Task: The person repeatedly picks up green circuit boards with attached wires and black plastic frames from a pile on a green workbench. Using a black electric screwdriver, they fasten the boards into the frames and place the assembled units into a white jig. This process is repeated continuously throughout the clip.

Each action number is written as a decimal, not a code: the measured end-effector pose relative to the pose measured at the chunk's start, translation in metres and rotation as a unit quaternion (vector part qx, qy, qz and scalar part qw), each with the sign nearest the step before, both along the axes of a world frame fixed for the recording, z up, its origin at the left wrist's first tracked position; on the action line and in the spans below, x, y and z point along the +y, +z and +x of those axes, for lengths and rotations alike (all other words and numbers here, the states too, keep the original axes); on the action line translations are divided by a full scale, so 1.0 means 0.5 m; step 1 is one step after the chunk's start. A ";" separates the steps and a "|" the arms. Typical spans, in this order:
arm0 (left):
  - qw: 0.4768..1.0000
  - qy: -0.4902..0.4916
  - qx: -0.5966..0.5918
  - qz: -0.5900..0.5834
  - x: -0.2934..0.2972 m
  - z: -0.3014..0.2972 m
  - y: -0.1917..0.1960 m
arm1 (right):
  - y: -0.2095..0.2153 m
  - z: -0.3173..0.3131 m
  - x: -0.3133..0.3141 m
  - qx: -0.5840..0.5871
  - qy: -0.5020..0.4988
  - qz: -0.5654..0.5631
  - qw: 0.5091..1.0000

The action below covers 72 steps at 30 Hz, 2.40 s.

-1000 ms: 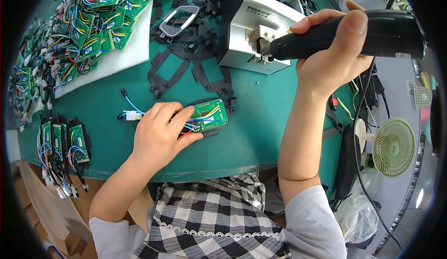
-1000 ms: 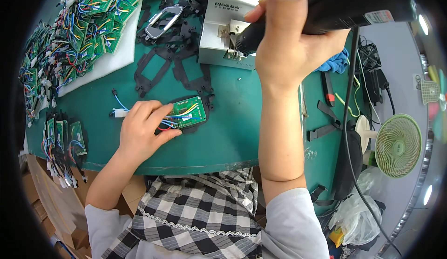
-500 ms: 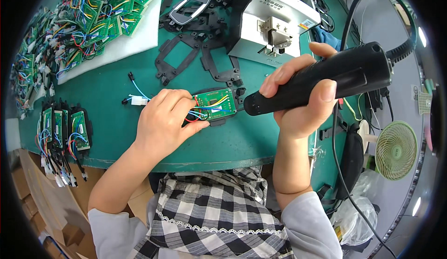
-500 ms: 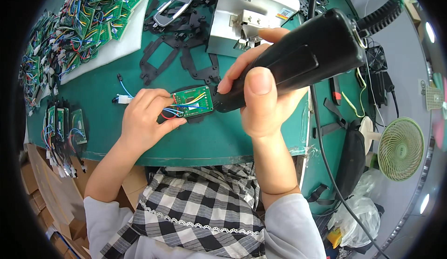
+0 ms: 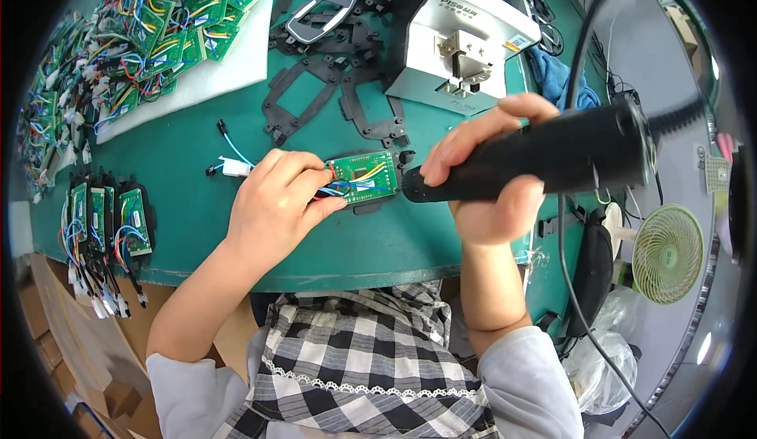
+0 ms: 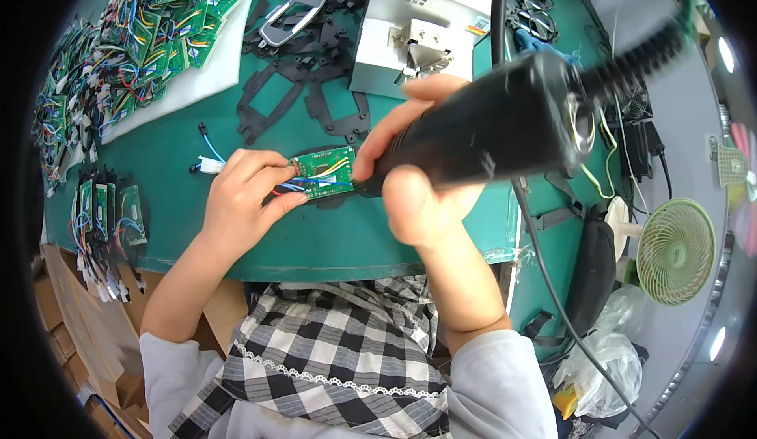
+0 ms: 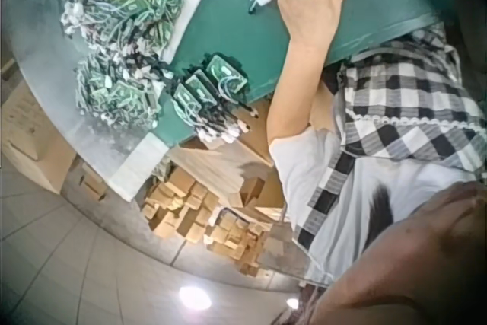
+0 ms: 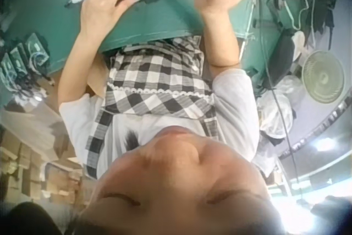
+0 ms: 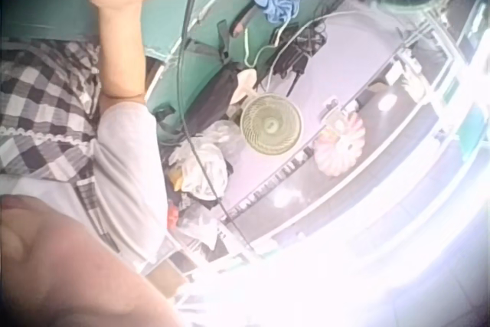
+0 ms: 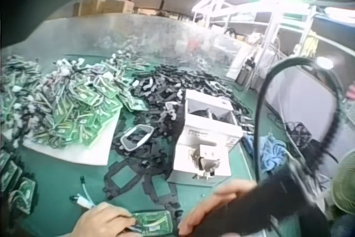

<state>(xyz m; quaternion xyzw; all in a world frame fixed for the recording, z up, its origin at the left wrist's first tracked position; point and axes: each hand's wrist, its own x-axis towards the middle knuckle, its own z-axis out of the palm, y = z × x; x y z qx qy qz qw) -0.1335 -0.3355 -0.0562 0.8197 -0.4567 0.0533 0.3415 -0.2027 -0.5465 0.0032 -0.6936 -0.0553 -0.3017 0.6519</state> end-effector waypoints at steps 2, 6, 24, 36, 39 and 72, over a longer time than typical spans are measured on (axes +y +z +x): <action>1.000 -0.003 -0.004 -0.006 -0.003 0.002 0.000 | 0.018 0.026 -0.022 -0.050 -0.094 -0.018 0.994; 1.000 -0.010 -0.024 -0.017 -0.016 -0.005 0.001 | 0.112 0.078 -0.109 -0.139 -0.222 -0.063 0.963; 1.000 -0.008 -0.030 -0.002 -0.015 -0.005 0.004 | 0.100 0.098 -0.056 -0.068 -0.135 -0.057 0.987; 0.999 -0.011 -0.037 -0.021 -0.010 -0.003 -0.007 | 0.024 0.131 0.086 -0.055 0.000 -0.007 0.998; 0.999 -0.009 -0.038 -0.019 -0.011 -0.005 -0.007 | 0.013 0.134 0.086 -0.063 -0.014 -0.046 0.997; 1.000 0.006 0.014 -0.015 -0.030 0.001 -0.003 | 0.115 0.140 -0.100 -0.179 -0.228 -0.092 0.953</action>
